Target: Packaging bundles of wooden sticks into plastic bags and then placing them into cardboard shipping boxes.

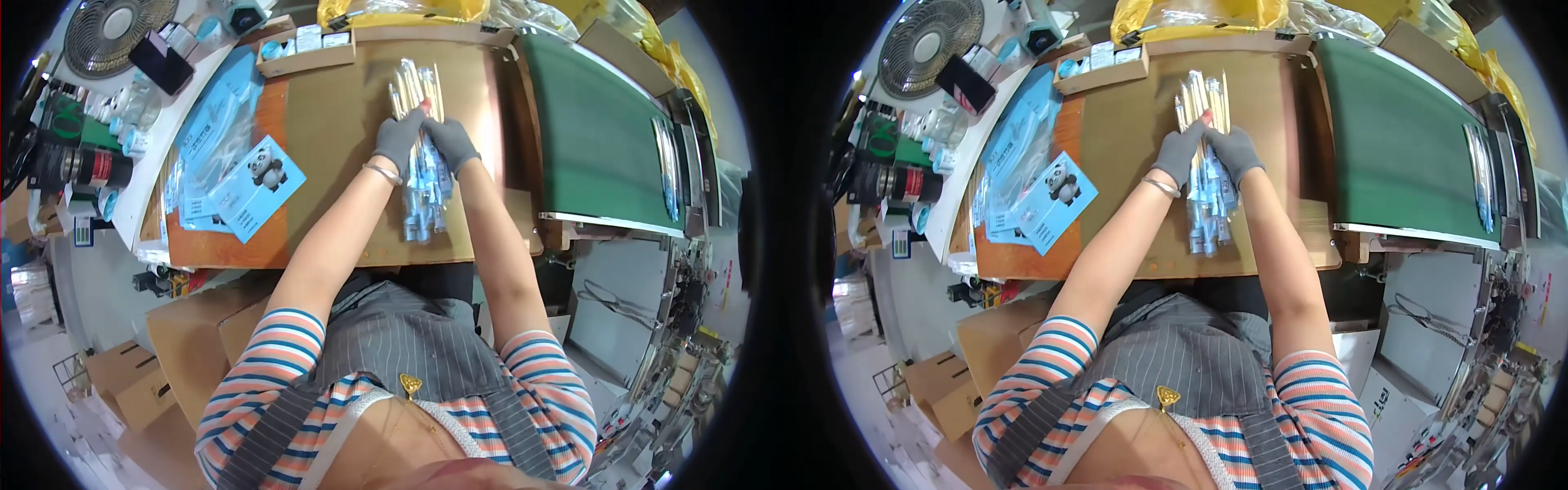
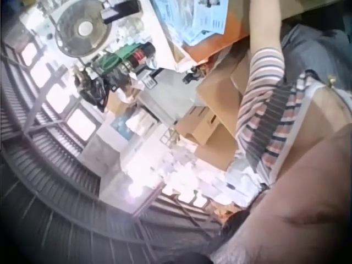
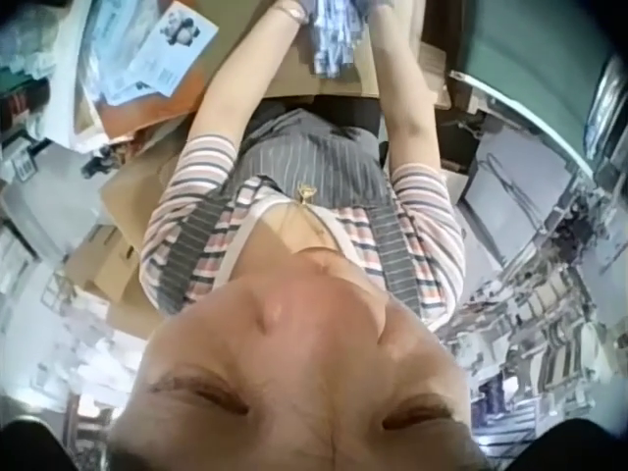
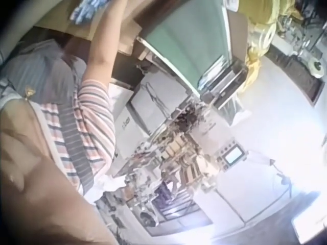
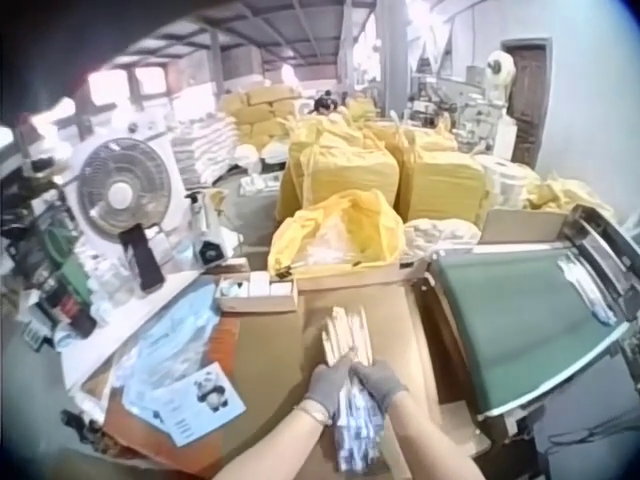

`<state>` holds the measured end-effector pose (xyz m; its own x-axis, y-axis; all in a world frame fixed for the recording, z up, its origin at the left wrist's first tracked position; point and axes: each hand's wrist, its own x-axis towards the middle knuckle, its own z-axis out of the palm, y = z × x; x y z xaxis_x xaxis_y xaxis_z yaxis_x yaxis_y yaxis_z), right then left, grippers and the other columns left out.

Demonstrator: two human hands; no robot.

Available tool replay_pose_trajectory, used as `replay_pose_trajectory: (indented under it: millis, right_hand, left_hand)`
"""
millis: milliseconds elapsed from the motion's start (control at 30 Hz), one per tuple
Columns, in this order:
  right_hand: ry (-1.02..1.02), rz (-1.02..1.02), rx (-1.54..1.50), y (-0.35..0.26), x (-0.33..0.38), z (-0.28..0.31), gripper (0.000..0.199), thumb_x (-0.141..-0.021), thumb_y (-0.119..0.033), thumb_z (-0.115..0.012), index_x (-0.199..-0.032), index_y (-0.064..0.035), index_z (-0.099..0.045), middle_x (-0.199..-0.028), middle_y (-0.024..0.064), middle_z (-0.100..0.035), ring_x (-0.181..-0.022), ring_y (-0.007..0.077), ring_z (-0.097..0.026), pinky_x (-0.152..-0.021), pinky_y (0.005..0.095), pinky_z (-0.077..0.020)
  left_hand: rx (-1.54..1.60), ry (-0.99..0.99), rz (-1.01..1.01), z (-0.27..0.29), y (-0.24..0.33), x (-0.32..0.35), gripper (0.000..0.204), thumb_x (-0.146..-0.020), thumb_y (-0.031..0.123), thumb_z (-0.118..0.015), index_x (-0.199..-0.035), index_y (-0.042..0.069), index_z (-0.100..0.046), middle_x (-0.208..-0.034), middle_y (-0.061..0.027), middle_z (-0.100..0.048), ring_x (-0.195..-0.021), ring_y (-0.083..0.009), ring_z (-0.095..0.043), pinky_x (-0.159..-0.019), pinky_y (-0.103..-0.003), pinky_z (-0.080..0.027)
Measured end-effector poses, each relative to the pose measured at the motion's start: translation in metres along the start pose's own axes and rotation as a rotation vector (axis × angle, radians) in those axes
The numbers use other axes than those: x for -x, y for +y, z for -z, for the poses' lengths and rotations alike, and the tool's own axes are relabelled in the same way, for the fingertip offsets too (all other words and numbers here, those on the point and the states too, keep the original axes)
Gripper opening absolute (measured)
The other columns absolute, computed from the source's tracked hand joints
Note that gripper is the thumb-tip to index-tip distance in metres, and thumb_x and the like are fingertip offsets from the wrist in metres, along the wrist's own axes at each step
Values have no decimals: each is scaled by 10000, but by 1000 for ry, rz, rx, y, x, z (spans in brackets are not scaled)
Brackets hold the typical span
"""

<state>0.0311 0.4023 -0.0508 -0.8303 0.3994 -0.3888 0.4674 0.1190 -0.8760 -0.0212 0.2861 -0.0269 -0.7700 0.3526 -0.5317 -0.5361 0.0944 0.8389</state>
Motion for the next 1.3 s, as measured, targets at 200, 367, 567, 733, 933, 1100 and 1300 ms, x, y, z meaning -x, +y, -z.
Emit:
replay_pose_trajectory:
  millis: [200,367,567,733,933,1100,1300]
  right_hand:
    - [-84,171,-654,-40,55,-23,390,-825,-266,-629,-1059,41,-576,-903,61,-612,-762,109,-556,-660,272,-459]
    - [-233,685,-549,-80,100,-13,637,-747,-165,-709,-1280,25,-418,-1096,98,-583,-975,172,-569,-878,308,-451]
    - [-295,687,-455,-66,109,-27,1021,-621,-252,-824,-1403,-1,-218,-1234,123,-504,-1110,215,-518,-930,345,-430]
    - [-250,401,-435,-91,153,-61,878,-650,-138,-804,-1359,21,-311,-1239,111,-494,-1105,182,-504,-953,314,-402]
    - [-489,463,-458,-72,163,-66,531,-763,-267,-673,-1168,13,-473,-1085,121,-567,-1011,198,-546,-922,320,-410]
    - [-730,9,-804,-36,164,-88,244,-778,-263,-584,-712,-36,-526,-709,113,-579,-741,239,-560,-807,368,-443]
    - [-661,10,-840,-39,174,-92,201,-769,-226,-567,-687,-53,-506,-677,92,-550,-704,235,-528,-775,353,-439]
  left_hand:
    - [32,-199,-312,37,30,55,464,-770,301,-722,-1118,20,-596,-907,-38,-631,-757,-101,-576,-684,-235,-474]
    - [-131,-409,-969,71,58,90,979,-600,119,-829,-1391,26,-260,-1195,-88,-526,-1079,-172,-517,-910,-308,-436]
    - [-143,-530,-812,96,15,80,990,-570,149,-844,-1375,59,-276,-1241,-84,-487,-1147,-193,-473,-978,-335,-394]
    - [-293,-554,-697,106,12,103,702,-618,155,-812,-1225,60,-473,-1125,-64,-566,-1065,-177,-523,-928,-330,-425]
    - [563,-799,65,115,-50,179,498,-753,318,-716,-1123,36,-538,-1001,-38,-599,-967,-157,-545,-888,-308,-434]
    - [-471,-374,-572,196,-75,152,324,-852,359,-623,-926,48,-576,-805,-14,-575,-828,-144,-569,-750,-271,-462]
    - [-1194,663,-945,327,-73,97,357,-754,369,-692,-913,90,-536,-848,-71,-559,-815,-286,-568,-688,-382,-461]
